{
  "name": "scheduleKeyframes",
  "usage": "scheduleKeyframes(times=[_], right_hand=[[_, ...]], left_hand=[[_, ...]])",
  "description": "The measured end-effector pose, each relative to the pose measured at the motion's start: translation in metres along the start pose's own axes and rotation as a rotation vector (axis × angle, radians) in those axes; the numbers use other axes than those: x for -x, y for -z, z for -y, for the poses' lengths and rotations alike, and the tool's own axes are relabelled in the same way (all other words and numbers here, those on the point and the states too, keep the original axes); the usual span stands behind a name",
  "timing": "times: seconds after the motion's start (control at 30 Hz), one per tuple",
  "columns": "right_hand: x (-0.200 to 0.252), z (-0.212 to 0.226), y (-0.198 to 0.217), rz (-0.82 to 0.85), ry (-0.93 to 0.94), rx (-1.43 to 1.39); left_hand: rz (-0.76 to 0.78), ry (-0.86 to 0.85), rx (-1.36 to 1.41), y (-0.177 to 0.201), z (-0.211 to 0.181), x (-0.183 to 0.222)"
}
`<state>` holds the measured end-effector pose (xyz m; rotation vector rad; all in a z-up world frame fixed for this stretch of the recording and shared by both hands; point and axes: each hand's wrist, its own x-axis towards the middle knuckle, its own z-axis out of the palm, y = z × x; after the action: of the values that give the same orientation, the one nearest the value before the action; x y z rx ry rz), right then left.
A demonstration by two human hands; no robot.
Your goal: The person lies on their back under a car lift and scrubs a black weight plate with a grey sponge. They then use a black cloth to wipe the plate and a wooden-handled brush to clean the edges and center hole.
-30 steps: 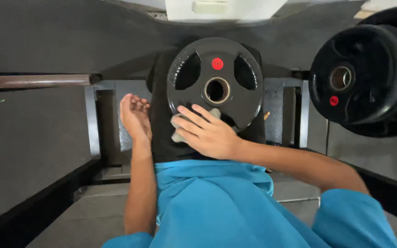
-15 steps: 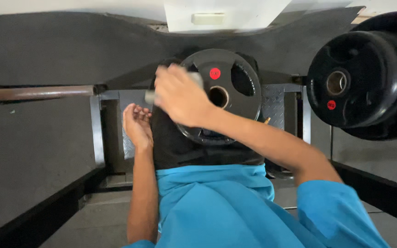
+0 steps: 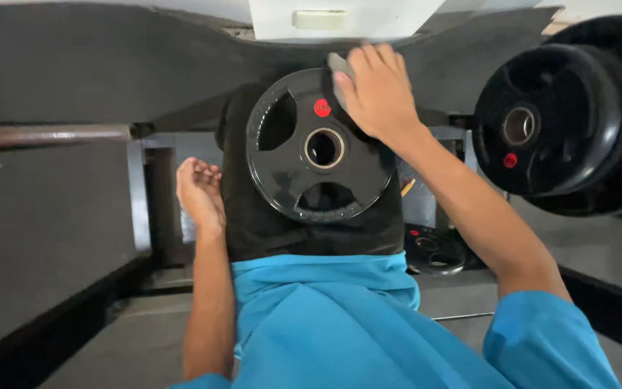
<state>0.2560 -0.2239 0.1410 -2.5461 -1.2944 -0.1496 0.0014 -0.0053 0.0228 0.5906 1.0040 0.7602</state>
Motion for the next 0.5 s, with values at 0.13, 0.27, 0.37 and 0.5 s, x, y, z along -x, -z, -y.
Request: scheduleKeyframes(times=[0.13, 0.27, 0.37, 0.5], right_hand=[[-0.004, 0.016, -0.003, -0.019, 0.026, 0.075], [-0.045, 0.06, -0.009, -0.032, 0.217, -0.076], [-0.053, 0.08, -0.02, -0.092, 0.421, 0.07], [-0.051, 0.06, -0.018, 0.009, 0.308, -0.046]], left_hand=[[-0.014, 0.013, -0.004, 0.0, -0.003, -0.002], [-0.045, 0.018, 0.019, -0.002, -0.001, -0.001], [-0.032, 0.013, -0.01, 0.0, -0.003, 0.0], [-0.05, 0.042, 0.024, 0.002, -0.006, 0.002]])
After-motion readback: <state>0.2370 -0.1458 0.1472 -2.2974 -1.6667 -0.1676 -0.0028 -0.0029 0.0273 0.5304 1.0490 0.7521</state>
